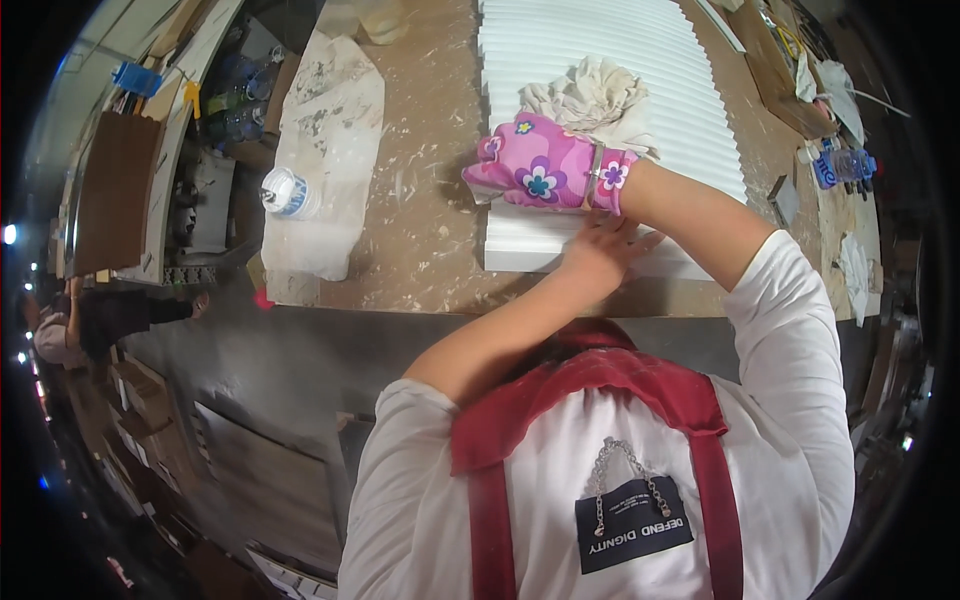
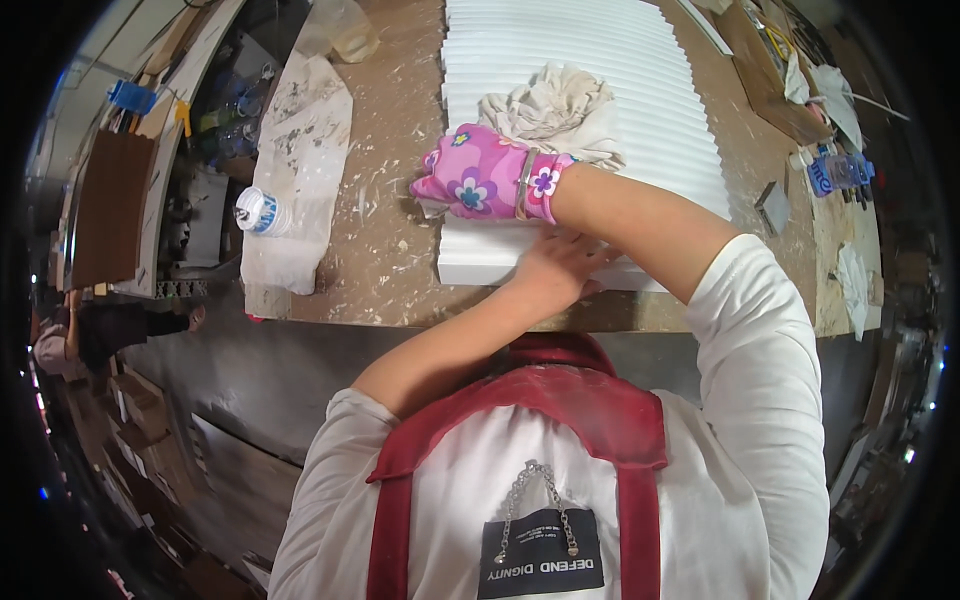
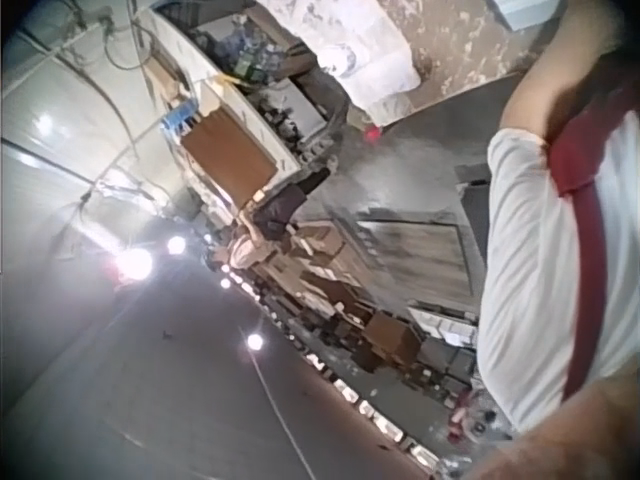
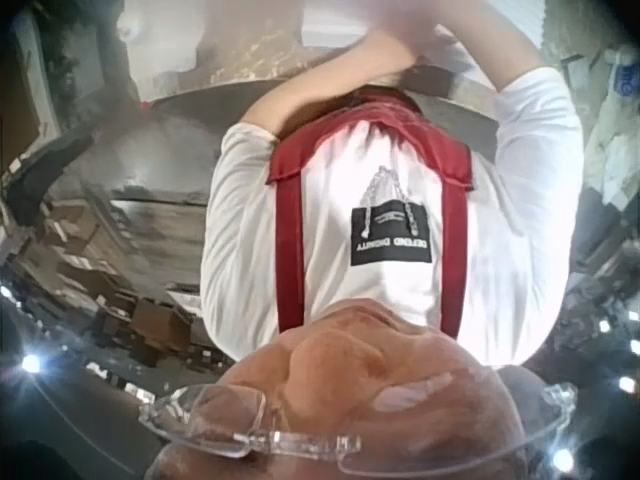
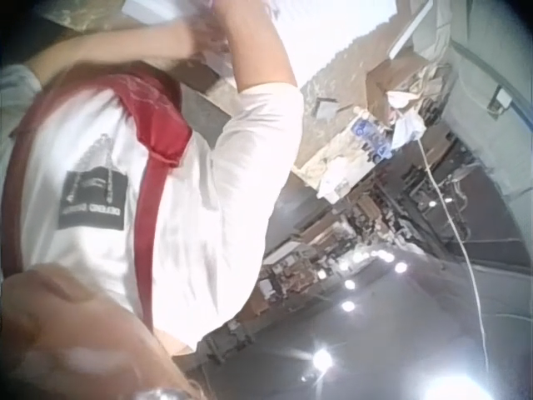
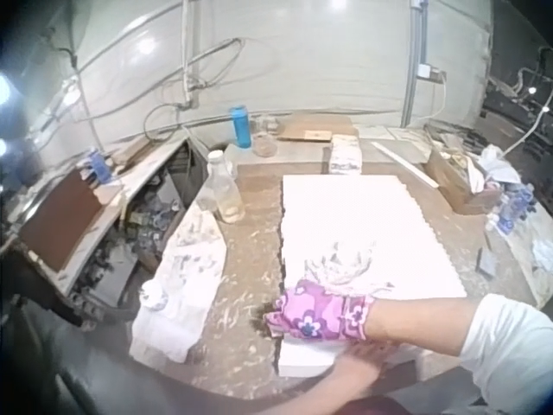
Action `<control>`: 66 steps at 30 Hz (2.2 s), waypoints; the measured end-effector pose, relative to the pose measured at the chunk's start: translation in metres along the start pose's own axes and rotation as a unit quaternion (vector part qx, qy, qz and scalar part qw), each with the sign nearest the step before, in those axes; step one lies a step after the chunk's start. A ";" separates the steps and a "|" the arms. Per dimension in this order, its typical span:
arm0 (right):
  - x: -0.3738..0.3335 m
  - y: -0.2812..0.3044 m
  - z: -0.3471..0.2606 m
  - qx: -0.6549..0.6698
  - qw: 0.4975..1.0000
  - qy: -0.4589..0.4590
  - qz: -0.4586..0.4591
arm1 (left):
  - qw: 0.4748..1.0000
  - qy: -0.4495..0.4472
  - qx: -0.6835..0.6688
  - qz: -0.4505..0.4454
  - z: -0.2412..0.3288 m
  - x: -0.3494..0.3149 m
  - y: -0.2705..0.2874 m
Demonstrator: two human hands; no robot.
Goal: The person cleans a stack of white molding strips by wiping them with a white cloth and a small block.
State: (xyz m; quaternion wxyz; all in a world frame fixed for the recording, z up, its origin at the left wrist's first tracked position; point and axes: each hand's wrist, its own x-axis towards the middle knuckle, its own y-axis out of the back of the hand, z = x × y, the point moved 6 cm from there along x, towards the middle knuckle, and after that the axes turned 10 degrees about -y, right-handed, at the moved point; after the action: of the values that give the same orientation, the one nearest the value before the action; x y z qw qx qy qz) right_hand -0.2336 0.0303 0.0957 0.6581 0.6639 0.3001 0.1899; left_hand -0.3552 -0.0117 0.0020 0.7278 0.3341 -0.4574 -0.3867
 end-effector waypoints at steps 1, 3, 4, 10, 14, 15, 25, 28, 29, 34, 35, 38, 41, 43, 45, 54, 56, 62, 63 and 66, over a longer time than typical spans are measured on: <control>0.003 -0.009 -0.002 -0.003 0.996 -0.014 -0.083 | 1.000 0.002 -0.011 0.001 -0.001 -0.001 -0.002; 0.009 -0.008 -0.009 -0.039 0.996 0.007 -0.078 | 1.000 0.001 -0.022 0.004 -0.001 0.000 -0.004; 0.013 -0.010 -0.011 -0.066 0.994 0.011 -0.082 | 1.000 -0.001 -0.022 0.007 -0.001 0.000 -0.004; 0.029 -0.002 -0.013 -0.046 0.995 0.063 0.059 | 0.999 -0.014 0.036 0.037 0.002 0.001 0.002; 0.031 -0.008 -0.012 -0.056 0.997 0.050 0.032 | 0.999 -0.018 0.034 0.033 0.002 0.001 0.005; 0.029 -0.006 -0.014 -0.055 0.996 0.060 0.043 | 0.998 -0.022 0.038 0.040 0.002 0.001 0.006; 0.025 -0.011 -0.028 -0.068 0.995 0.073 -0.010 | 0.998 -0.013 0.018 0.052 -0.001 0.000 -0.006; 0.022 -0.015 -0.035 -0.051 0.993 0.105 -0.011 | 1.000 0.009 -0.012 0.026 -0.003 0.003 -0.008; 0.022 -0.011 -0.036 -0.043 0.994 0.097 0.031 | 1.000 0.013 -0.021 0.005 -0.004 0.006 -0.008; 0.023 -0.017 -0.030 -0.049 0.996 0.064 -0.028 | 0.987 0.081 -0.101 -0.090 -0.006 0.010 -0.004; 0.022 -0.017 -0.031 -0.045 0.995 0.075 -0.046 | 0.992 0.060 -0.084 -0.070 -0.003 0.012 0.002; 0.023 0.003 -0.015 -0.089 0.992 -0.030 0.080 | 0.999 0.030 -0.025 -0.019 0.000 0.013 0.014; 0.017 0.006 -0.016 0.054 0.997 -0.009 0.047 | 0.992 0.050 -0.060 -0.100 -0.001 0.014 0.005; 0.010 0.006 -0.018 0.098 0.995 0.010 0.016 | 0.989 0.041 -0.070 -0.122 -0.001 0.017 0.004; -0.001 0.022 -0.010 0.112 0.986 0.000 0.122 | 0.981 0.075 -0.133 -0.120 -0.008 0.021 0.010; 0.009 0.017 0.105 0.443 0.866 -0.167 0.159 | 0.995 0.078 0.068 -0.006 -0.108 0.078 0.046; 0.032 0.006 0.109 0.383 0.897 -0.151 0.164 | 0.996 0.076 0.039 -0.036 -0.123 0.091 0.030; 0.125 -0.022 0.090 0.312 0.927 -0.103 0.179 | 0.996 0.062 0.051 -0.043 -0.129 0.091 0.018; 0.142 -0.026 0.084 0.295 0.933 -0.110 0.174 | 0.998 0.048 0.041 -0.005 -0.127 0.091 0.025; 0.175 -0.028 0.054 0.362 0.891 -0.001 0.276 | 0.996 0.067 0.005 -0.054 -0.130 0.090 0.027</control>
State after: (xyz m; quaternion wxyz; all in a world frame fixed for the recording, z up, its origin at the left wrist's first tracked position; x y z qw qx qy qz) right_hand -0.0722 0.1011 0.0400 0.2939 0.9122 0.1522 0.2415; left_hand -0.2029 -0.0597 0.0143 0.7331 0.3869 -0.3906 -0.4004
